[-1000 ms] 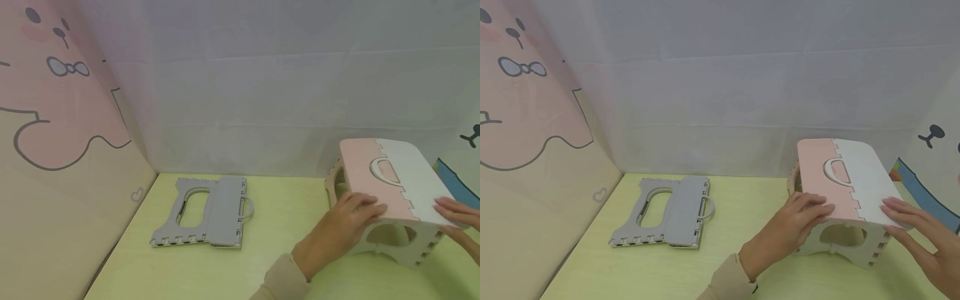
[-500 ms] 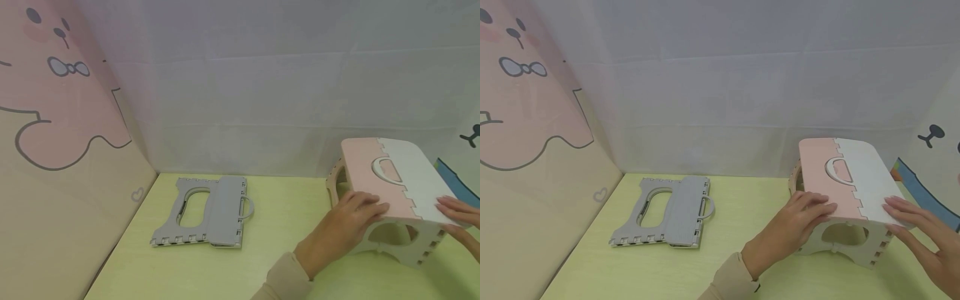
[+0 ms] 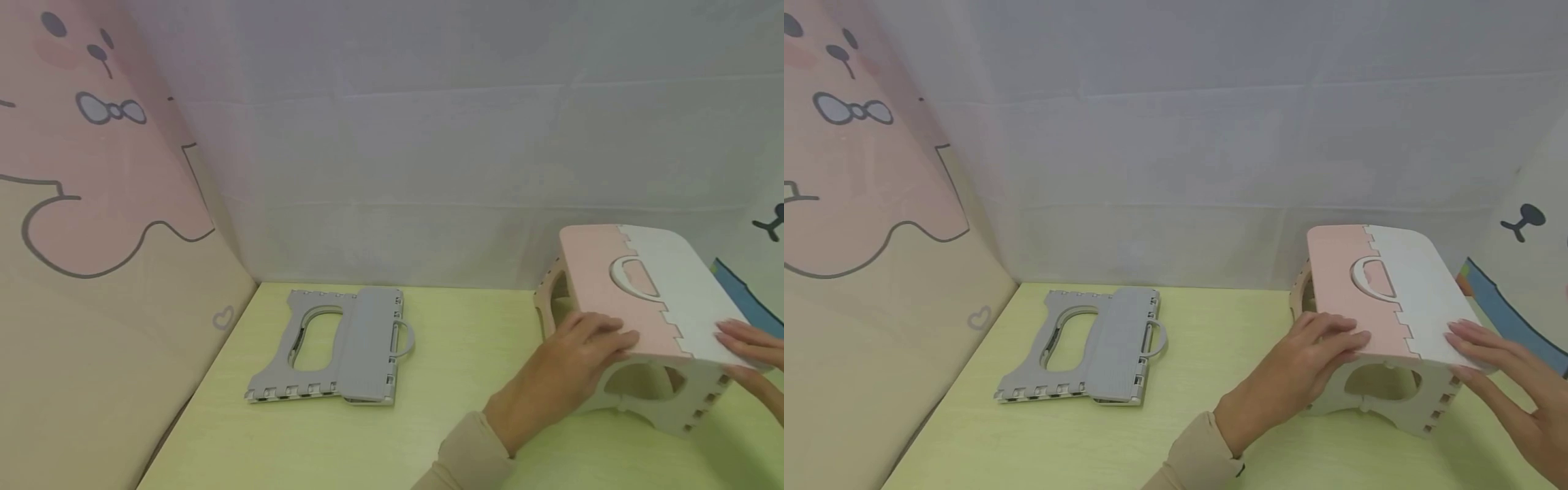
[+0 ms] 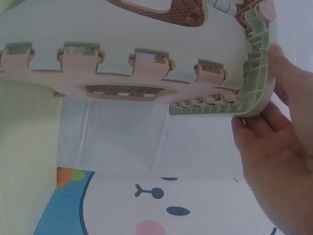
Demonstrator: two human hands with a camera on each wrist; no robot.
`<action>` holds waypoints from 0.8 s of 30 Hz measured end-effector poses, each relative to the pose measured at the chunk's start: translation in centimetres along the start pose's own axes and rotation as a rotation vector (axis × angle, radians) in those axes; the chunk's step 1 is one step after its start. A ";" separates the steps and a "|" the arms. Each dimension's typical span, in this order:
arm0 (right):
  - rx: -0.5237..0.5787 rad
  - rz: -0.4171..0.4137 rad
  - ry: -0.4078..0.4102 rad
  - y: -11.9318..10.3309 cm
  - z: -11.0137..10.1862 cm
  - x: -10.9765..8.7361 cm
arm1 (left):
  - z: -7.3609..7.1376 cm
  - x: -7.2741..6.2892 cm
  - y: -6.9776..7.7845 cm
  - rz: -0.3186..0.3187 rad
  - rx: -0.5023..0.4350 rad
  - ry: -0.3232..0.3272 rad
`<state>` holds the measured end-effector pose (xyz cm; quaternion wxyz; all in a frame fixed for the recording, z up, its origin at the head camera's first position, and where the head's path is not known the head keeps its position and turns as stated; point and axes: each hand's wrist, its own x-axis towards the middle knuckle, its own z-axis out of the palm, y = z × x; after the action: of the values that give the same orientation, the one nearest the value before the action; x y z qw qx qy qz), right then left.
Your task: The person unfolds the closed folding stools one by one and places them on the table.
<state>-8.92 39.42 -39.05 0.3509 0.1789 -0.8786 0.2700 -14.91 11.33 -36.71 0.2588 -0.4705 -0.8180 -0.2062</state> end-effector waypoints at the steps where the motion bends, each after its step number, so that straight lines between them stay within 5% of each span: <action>1: -0.003 -0.002 0.000 0.0 0.0 0.0 | 0.0 0.0 0.0 0.003 0.014 -0.006; 6: -0.011 0.022 -0.008 0.1 0.0 -0.1 | -0.1 0.0 0.1 0.019 0.094 -0.025; 17: -0.042 0.082 -0.026 0.1 0.2 -0.4 | -0.4 -0.1 0.0 0.020 0.002 -0.020; 24: -0.076 0.121 -0.039 -0.3 0.2 -0.3 | -0.7 -0.3 -0.2 0.031 0.080 -0.017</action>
<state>-8.66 39.09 -39.28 0.3234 0.1174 -0.9041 0.2535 -14.81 10.64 -36.31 0.2735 -0.4743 -0.8203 -0.1652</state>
